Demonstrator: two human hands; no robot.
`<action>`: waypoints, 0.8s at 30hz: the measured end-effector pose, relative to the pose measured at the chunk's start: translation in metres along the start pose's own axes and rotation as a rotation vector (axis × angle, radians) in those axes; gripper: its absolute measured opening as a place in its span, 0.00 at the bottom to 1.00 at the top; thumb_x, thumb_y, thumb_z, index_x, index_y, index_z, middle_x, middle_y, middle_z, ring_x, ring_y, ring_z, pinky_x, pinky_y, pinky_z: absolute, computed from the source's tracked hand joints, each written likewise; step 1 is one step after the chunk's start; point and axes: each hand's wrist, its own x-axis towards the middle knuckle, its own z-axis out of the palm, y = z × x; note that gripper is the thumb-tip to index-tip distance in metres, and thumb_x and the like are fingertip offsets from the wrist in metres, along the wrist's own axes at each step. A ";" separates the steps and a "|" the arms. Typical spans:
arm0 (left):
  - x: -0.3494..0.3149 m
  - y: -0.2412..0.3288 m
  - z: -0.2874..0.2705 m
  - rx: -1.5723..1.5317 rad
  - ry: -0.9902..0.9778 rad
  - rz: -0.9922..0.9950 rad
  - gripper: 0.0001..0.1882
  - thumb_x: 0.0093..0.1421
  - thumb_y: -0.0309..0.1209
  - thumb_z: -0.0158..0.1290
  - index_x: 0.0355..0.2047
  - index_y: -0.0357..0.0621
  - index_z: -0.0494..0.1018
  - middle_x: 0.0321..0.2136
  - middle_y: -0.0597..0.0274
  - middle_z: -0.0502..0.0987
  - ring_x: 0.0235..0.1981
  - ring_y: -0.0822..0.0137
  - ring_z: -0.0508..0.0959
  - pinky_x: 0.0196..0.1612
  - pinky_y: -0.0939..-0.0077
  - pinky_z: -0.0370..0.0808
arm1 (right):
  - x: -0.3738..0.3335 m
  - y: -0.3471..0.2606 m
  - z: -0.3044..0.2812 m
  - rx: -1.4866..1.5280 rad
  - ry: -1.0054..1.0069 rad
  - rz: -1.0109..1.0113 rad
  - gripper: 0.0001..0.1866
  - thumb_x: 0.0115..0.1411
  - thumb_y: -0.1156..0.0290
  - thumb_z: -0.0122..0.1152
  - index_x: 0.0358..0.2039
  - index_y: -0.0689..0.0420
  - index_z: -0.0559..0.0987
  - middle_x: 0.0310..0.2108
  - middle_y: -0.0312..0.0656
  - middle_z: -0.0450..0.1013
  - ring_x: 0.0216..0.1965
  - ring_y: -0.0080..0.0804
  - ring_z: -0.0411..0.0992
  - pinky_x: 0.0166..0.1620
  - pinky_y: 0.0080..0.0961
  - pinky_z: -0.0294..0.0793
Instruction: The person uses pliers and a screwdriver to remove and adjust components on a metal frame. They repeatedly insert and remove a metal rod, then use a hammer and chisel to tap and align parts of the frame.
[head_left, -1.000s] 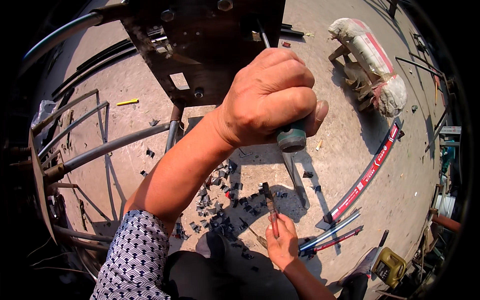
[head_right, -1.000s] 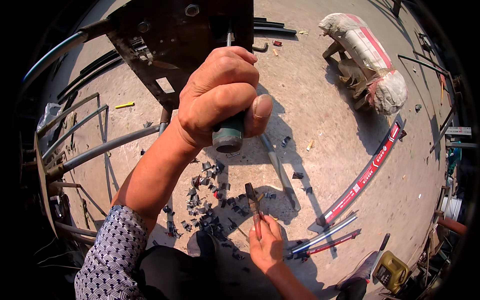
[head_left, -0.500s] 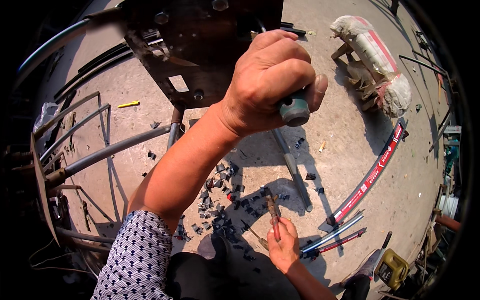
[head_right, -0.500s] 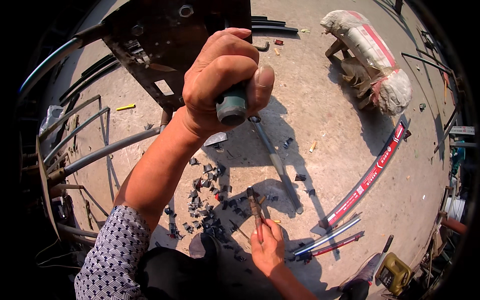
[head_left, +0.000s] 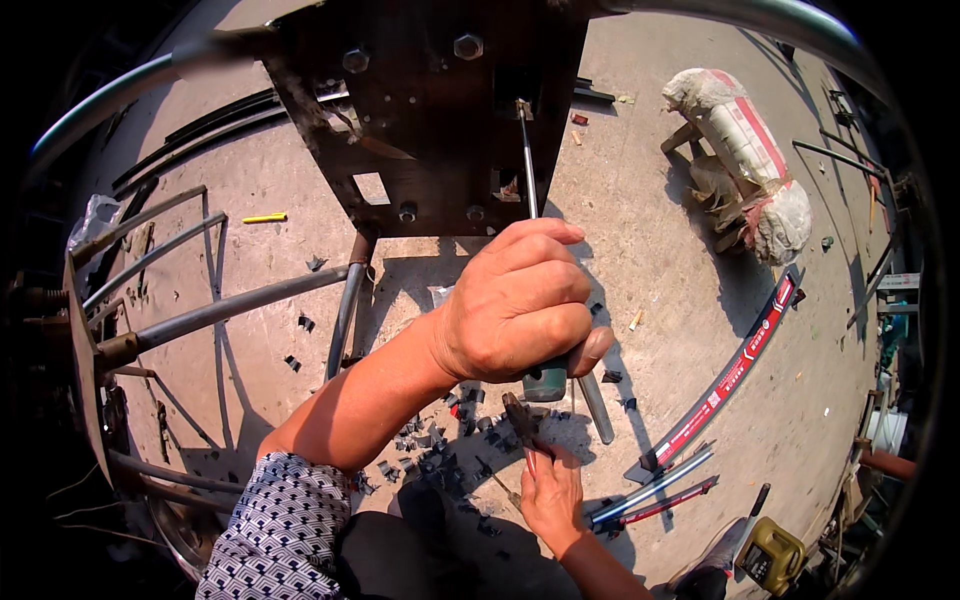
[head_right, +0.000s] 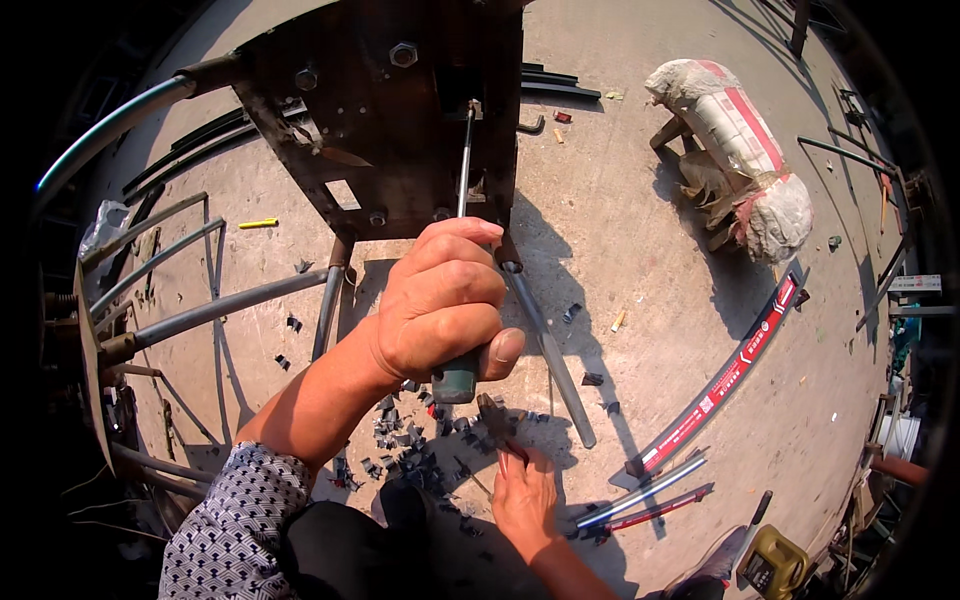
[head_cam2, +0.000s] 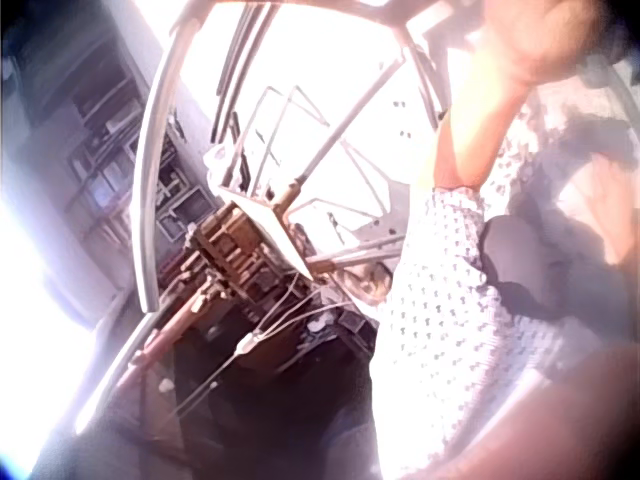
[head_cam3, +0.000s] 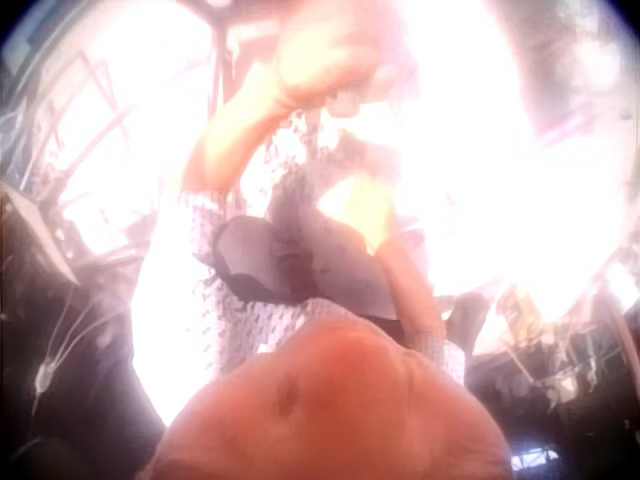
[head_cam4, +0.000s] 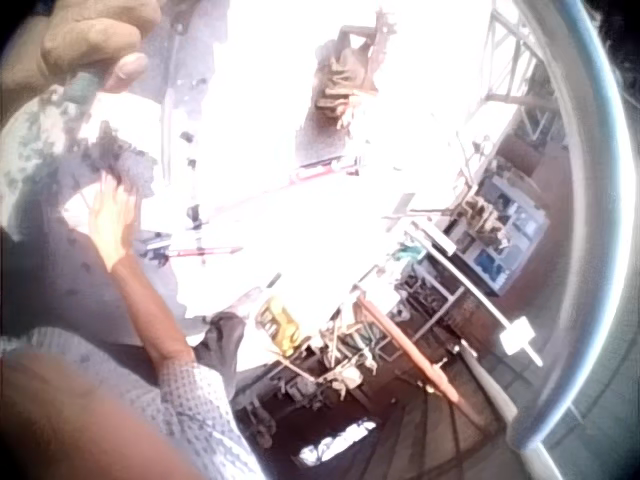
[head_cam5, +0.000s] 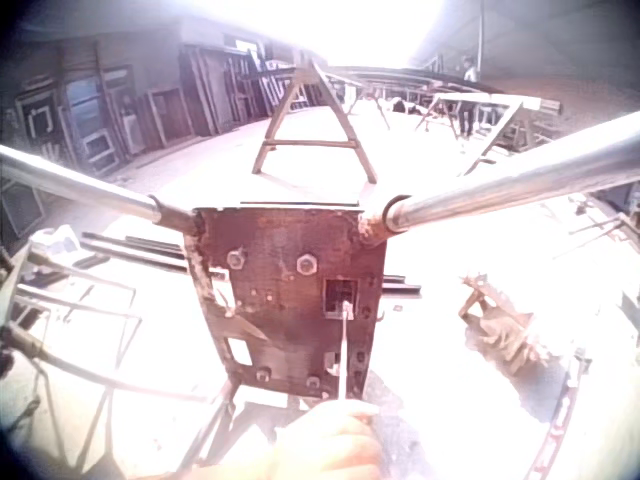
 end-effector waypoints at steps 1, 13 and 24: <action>-0.003 0.007 -0.005 -0.001 -0.024 -0.007 0.13 0.52 0.25 0.68 0.28 0.46 0.72 0.26 0.64 0.74 0.29 0.63 0.76 0.53 0.55 0.80 | 0.000 0.002 0.002 -0.012 -0.005 -0.014 0.21 0.59 0.75 0.63 0.54 0.60 0.78 0.50 0.55 0.72 0.52 0.58 0.69 0.56 0.47 0.71; -0.033 0.055 -0.024 -0.158 -0.141 -0.212 0.12 0.53 0.26 0.68 0.29 0.44 0.73 0.26 0.63 0.75 0.28 0.62 0.77 0.51 0.53 0.82 | -0.004 0.009 0.012 -0.111 -0.048 -0.045 0.19 0.54 0.79 0.63 0.48 0.65 0.78 0.46 0.59 0.70 0.44 0.58 0.72 0.43 0.51 0.75; -0.068 0.070 -0.028 -0.166 -0.274 -0.344 0.10 0.58 0.27 0.65 0.32 0.42 0.73 0.25 0.59 0.77 0.26 0.61 0.78 0.46 0.54 0.82 | -0.012 0.014 0.021 -0.033 -0.052 0.078 0.30 0.52 0.76 0.68 0.58 0.59 0.75 0.54 0.57 0.68 0.55 0.59 0.68 0.56 0.49 0.74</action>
